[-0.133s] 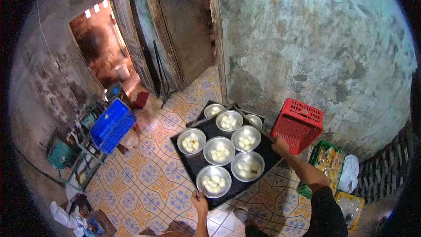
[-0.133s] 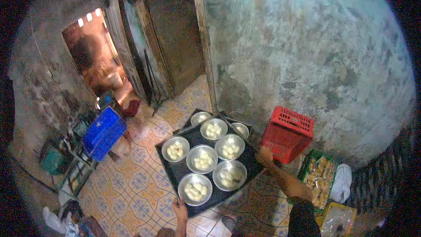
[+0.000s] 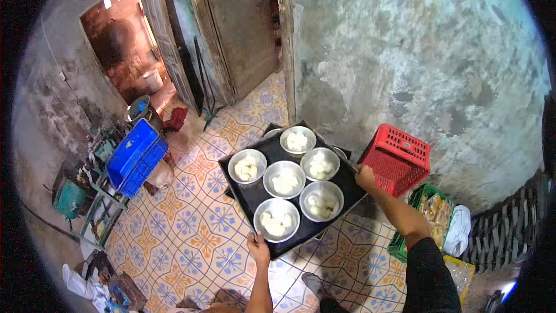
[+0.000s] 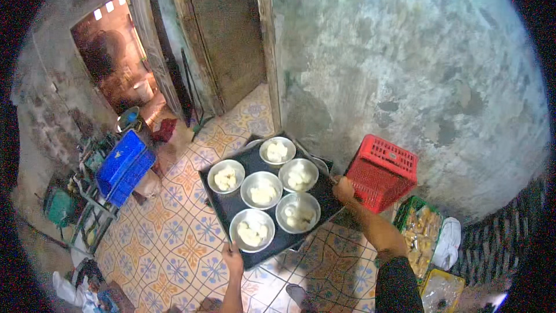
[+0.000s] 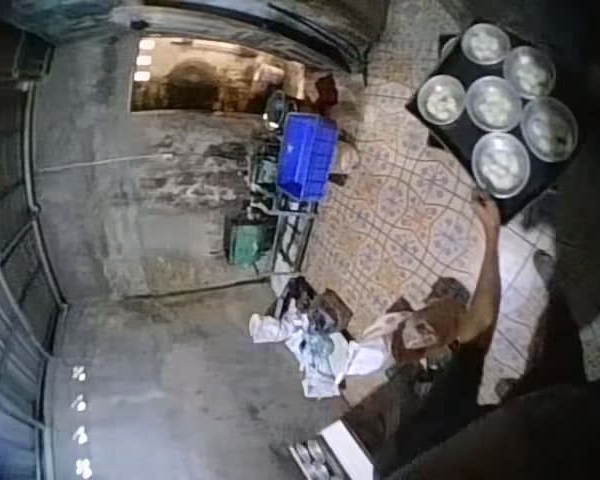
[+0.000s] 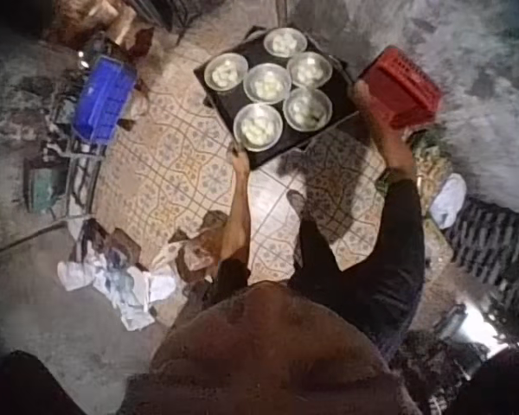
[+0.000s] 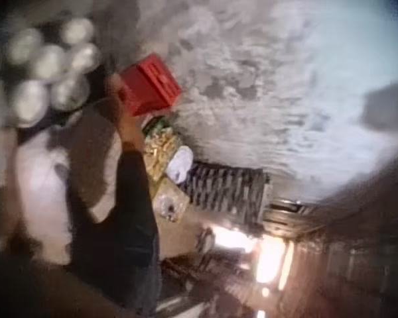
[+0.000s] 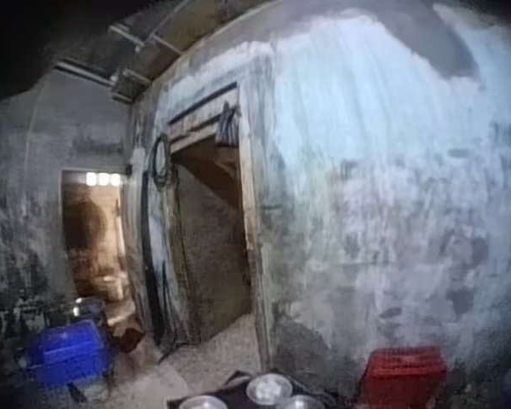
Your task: The person pulls pieces of dough from a large pile on a table, dips each piece into a bowl of dark liquid, and then places the dough into individual metal molds on a tray.
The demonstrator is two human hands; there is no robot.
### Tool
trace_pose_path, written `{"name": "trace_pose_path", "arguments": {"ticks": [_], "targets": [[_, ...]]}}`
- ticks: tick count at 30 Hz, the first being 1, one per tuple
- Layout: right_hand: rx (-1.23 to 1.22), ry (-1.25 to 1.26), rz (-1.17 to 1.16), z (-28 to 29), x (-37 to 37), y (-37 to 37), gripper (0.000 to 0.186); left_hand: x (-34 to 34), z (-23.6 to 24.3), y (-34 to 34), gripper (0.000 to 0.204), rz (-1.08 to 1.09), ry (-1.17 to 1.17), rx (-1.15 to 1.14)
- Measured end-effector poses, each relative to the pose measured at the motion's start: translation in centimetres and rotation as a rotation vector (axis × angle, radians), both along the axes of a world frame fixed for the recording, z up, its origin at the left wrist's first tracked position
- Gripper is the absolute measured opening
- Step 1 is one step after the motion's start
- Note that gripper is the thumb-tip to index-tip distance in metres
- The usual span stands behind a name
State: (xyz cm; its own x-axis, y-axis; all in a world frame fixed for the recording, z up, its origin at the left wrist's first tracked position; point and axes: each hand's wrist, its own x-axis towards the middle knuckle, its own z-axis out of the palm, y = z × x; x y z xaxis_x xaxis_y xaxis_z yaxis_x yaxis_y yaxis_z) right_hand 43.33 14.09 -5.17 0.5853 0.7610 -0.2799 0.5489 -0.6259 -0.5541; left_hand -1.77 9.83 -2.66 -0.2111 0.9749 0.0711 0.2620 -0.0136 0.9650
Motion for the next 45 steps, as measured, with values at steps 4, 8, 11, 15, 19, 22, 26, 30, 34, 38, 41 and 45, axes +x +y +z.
{"name": "trace_pose_path", "arguments": {"ticks": [4, 8, 11, 15, 19, 22, 26, 30, 34, 38, 41, 45], "targets": [[0.075, -0.257, 0.011, -4.8, 15.2, 0.8, 0.053, 14.1, -7.1, 5.4, 0.035, -0.125, 0.121, 0.147], [0.274, -0.389, 0.219, -3.8, 5.2, 0.4, 0.083, 8.5, -6.8, 1.8, 0.045, -0.167, -0.032, -0.162], [0.276, -0.426, 0.112, -1.5, -1.1, -3.8, 0.086, 5.7, -7.0, -4.0, 0.044, -0.118, 0.085, -0.218], [0.553, -0.233, 0.278, -2.6, -16.4, -12.1, 0.063, -7.8, -17.8, -20.8, 0.038, -0.133, 0.077, -0.681], [0.287, 0.361, 0.609, -4.4, -28.7, -24.8, 0.058, -15.5, -13.6, -38.0, 0.033, -0.120, 0.098, -0.662], [-0.009, 0.644, 0.928, -3.6, -35.3, -31.6, 0.054, -21.6, -9.8, -50.3, 0.036, 0.317, 0.254, -0.796], [-0.295, 0.749, 1.179, -4.5, -40.2, -38.0, 0.050, -22.2, -1.7, -61.1, 0.032, 0.784, 0.203, -0.789], [-0.556, 0.751, 1.300, -5.8, -47.3, -44.1, 0.045, -20.1, 1.1, -74.3, 0.033, 0.971, 0.068, -0.421], [-0.608, 0.681, 1.513, -7.2, -57.1, -51.3, 0.023, -18.4, 11.1, -84.9, 0.023, 1.346, -0.050, -0.247], [-0.737, 0.748, 1.967, 6.1, -63.3, -69.6, 0.027, -15.5, 13.9, -97.1, 0.014, 1.917, -0.055, -0.085], [-0.755, 0.813, 2.275, 10.7, -67.5, -80.4, 0.027, -14.9, 14.1, -104.1, 0.013, 2.225, 0.116, 0.017], [-0.509, 0.809, 2.679, 16.4, -71.5, -91.2, 0.025, -16.5, 14.4, -110.7, 0.012, 2.493, 0.199, 0.034]]}}
